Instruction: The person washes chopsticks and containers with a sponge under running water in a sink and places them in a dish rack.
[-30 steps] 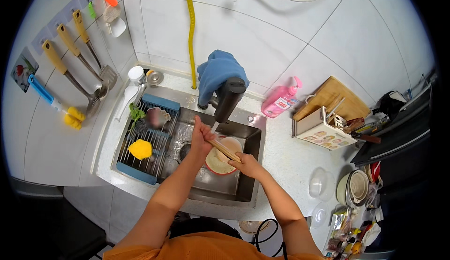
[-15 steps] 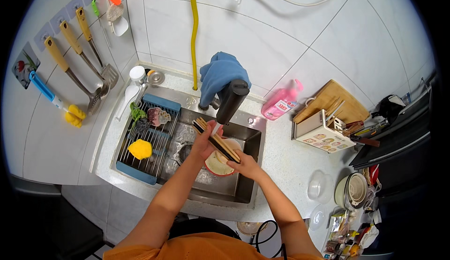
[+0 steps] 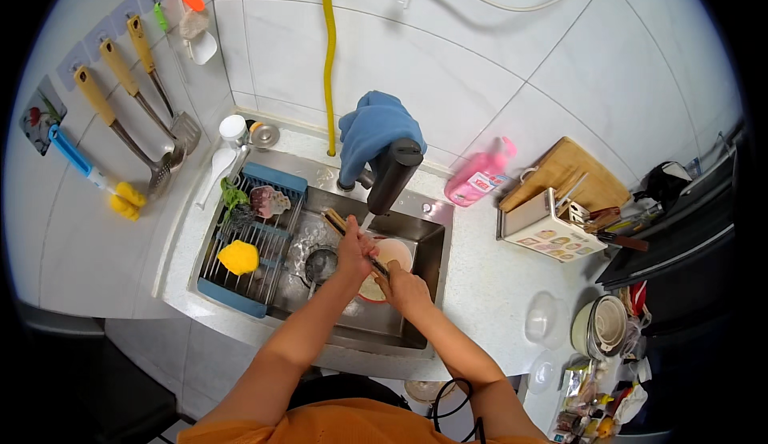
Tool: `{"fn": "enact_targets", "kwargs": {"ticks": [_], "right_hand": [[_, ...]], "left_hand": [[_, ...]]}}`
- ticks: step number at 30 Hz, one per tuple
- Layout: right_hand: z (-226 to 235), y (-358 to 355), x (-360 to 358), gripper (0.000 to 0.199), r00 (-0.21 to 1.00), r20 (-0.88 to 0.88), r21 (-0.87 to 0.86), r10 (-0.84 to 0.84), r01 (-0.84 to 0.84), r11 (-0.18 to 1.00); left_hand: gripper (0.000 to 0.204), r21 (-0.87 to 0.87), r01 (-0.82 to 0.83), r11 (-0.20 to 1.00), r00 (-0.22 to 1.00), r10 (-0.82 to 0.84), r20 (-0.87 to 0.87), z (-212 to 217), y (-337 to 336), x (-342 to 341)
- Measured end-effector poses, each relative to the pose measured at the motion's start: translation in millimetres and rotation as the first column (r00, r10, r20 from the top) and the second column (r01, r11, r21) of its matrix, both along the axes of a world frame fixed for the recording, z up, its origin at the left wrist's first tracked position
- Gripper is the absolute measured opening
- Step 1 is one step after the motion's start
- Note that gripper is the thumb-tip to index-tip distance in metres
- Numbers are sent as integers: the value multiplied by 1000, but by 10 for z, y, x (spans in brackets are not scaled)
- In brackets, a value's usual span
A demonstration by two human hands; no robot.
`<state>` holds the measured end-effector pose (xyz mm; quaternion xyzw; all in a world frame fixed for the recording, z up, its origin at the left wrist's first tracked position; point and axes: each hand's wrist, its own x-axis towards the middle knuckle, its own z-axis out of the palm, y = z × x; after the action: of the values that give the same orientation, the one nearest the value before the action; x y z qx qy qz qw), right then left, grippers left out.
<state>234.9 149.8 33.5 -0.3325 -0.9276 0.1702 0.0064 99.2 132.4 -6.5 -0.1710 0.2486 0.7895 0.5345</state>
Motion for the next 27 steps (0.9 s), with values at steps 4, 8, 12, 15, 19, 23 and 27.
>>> {"fn": "enact_targets", "kwargs": {"ticks": [4, 8, 12, 15, 19, 23, 27], "right_hand": [[-31, 165, 106, 29, 996, -43, -621, -79, 35, 783], [26, 355, 265, 27, 977, 41, -963, -209, -18, -269], [-61, 296, 459, 34, 962, 11, -875, -273, -123, -469], [-253, 286, 487, 46, 924, 31, -792, -380, -209, -574], [-268, 433, 411, 51, 803, 207, -751, -559, -236, -616], [-410, 589, 453, 43, 654, 285, -775, -701, -274, -570], [-253, 539, 408, 40, 546, 226, -911, -807, -176, -374]], "left_hand": [[40, 98, 110, 989, 993, -114, 34, -83, 1, -35], [42, 244, 125, 962, 992, -113, -62, 68, 46, -193], [48, 429, 80, 900, 996, -86, -7, 209, 34, -514], [48, 589, 142, 795, 986, -165, -15, -13, 58, -593], [39, 353, 162, 922, 987, -150, -61, 152, 12, -507], [31, 147, -2, 989, 991, -18, 130, 524, -9, -363], [28, 410, 62, 910, 997, -72, 9, -6, -15, -459]]}}
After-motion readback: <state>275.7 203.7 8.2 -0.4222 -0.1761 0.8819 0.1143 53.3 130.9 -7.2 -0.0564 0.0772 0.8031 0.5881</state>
